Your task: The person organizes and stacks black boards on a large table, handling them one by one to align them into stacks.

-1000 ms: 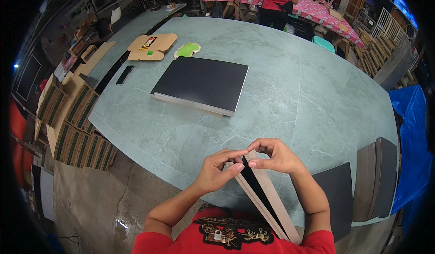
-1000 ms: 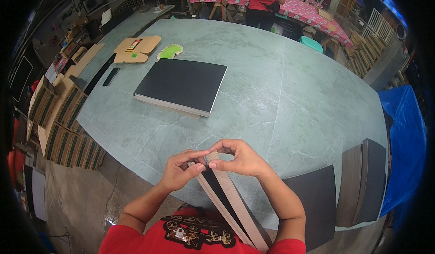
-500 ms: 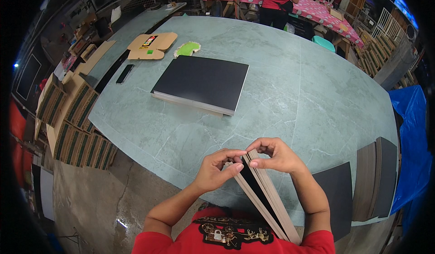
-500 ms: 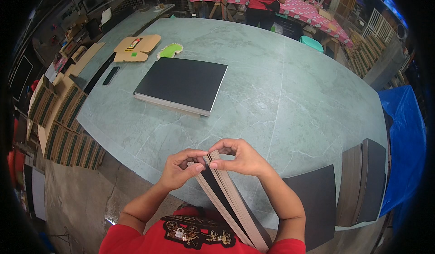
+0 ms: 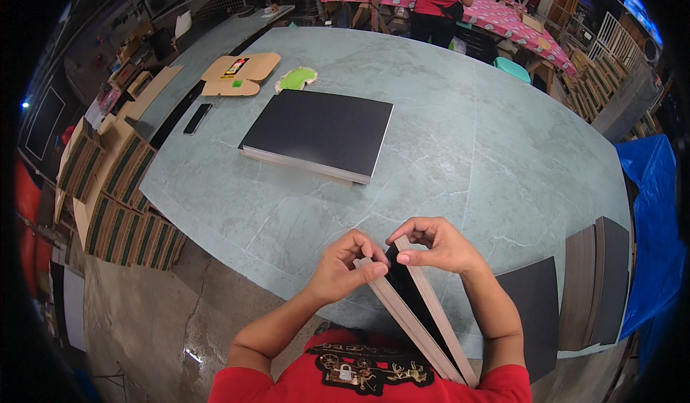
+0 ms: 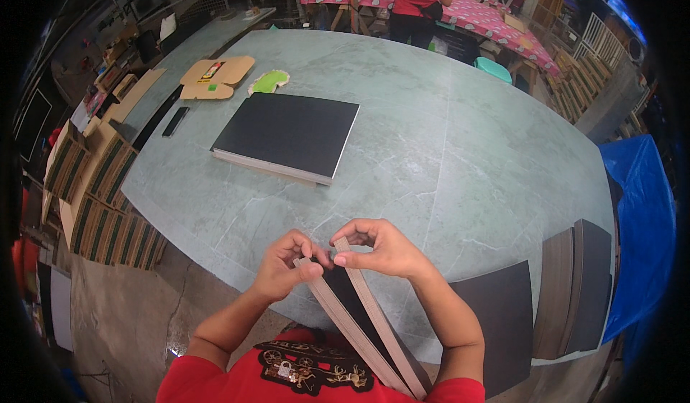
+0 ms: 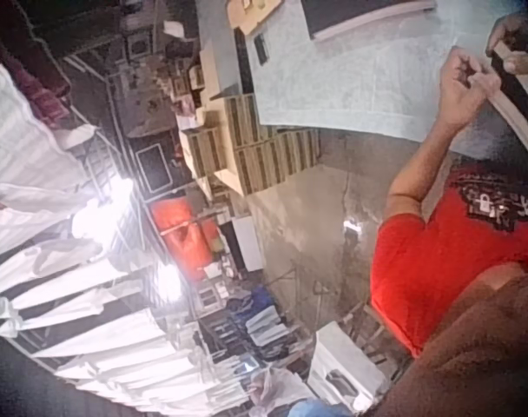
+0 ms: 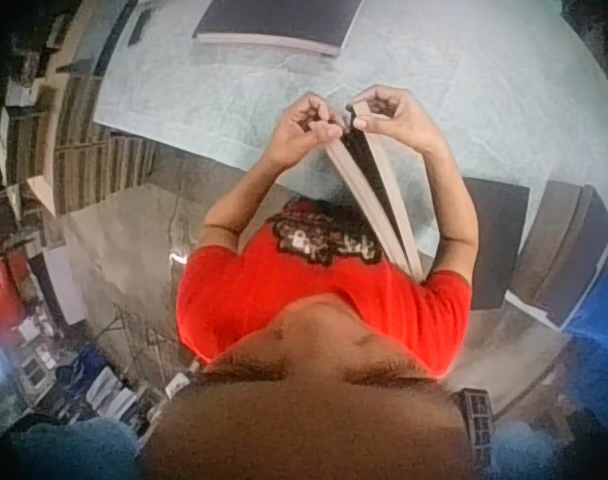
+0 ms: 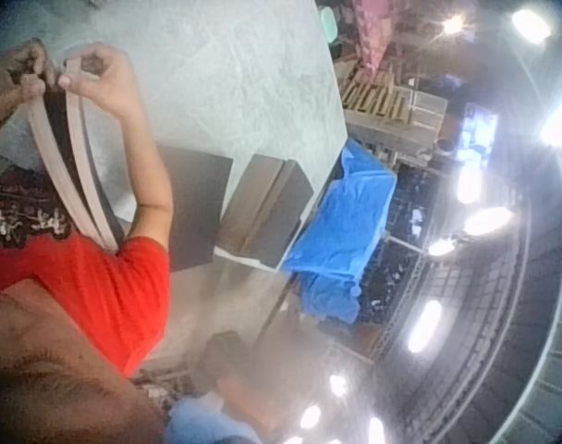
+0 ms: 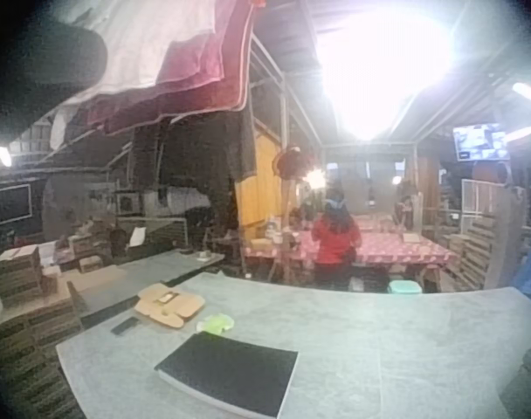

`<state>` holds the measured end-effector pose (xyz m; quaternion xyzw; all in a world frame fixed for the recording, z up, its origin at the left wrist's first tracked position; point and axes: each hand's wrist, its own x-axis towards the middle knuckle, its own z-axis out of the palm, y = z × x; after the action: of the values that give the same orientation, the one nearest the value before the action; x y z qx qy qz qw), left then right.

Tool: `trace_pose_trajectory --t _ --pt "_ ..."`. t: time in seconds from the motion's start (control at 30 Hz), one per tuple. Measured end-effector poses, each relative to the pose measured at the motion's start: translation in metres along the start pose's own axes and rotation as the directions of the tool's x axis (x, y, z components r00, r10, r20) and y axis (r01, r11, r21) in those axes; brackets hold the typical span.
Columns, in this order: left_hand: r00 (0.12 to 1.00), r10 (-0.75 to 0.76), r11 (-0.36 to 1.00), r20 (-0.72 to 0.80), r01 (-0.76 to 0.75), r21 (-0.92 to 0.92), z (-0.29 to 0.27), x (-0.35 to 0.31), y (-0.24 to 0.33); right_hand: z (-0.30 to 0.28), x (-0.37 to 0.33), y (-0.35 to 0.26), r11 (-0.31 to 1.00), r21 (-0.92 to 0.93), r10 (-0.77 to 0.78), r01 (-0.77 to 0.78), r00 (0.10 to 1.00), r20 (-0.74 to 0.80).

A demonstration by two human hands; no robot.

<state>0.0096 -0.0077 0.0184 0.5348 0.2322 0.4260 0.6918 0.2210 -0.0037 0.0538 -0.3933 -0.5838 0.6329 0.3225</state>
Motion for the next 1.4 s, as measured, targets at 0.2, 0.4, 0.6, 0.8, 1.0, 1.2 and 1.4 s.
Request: trace_pose_trajectory --t 0.2,0.4,0.6,0.8,1.0,1.2,1.4 --pt "0.999 -0.038 0.966 0.013 0.034 0.255 0.010 0.003 0.011 0.002 0.001 0.002 0.998 0.043 -0.047 0.047 0.999 -0.008" --pt "0.999 -0.002 0.954 0.052 -0.014 0.299 0.005 0.002 0.005 0.003 0.001 0.002 0.994 0.102 -0.039 0.040 0.999 -0.011" --pt "1.000 -0.007 0.961 0.029 -0.001 0.275 0.006 0.001 0.006 0.002 -0.001 0.001 0.997 0.067 -0.037 0.038 0.999 -0.015" --pt "0.999 -0.031 0.960 0.030 0.021 0.279 0.003 -0.001 0.007 0.001 -0.001 -0.002 0.999 0.046 -0.002 0.002 1.000 -0.001" --pt "0.971 0.234 0.914 -0.039 -0.206 0.349 0.003 0.000 -0.003 0.002 -0.001 0.000 0.999 0.033 -0.014 0.013 1.000 0.005" --pt "0.995 0.088 0.982 -0.049 -0.078 0.172 0.013 0.000 0.004 0.002 -0.001 0.004 0.997 0.075 -0.035 0.034 0.999 0.010" --pt "0.991 0.106 0.882 0.085 -0.133 0.452 0.009 0.005 0.011 0.004 -0.001 0.003 0.998 0.062 -0.028 0.029 1.000 -0.014"
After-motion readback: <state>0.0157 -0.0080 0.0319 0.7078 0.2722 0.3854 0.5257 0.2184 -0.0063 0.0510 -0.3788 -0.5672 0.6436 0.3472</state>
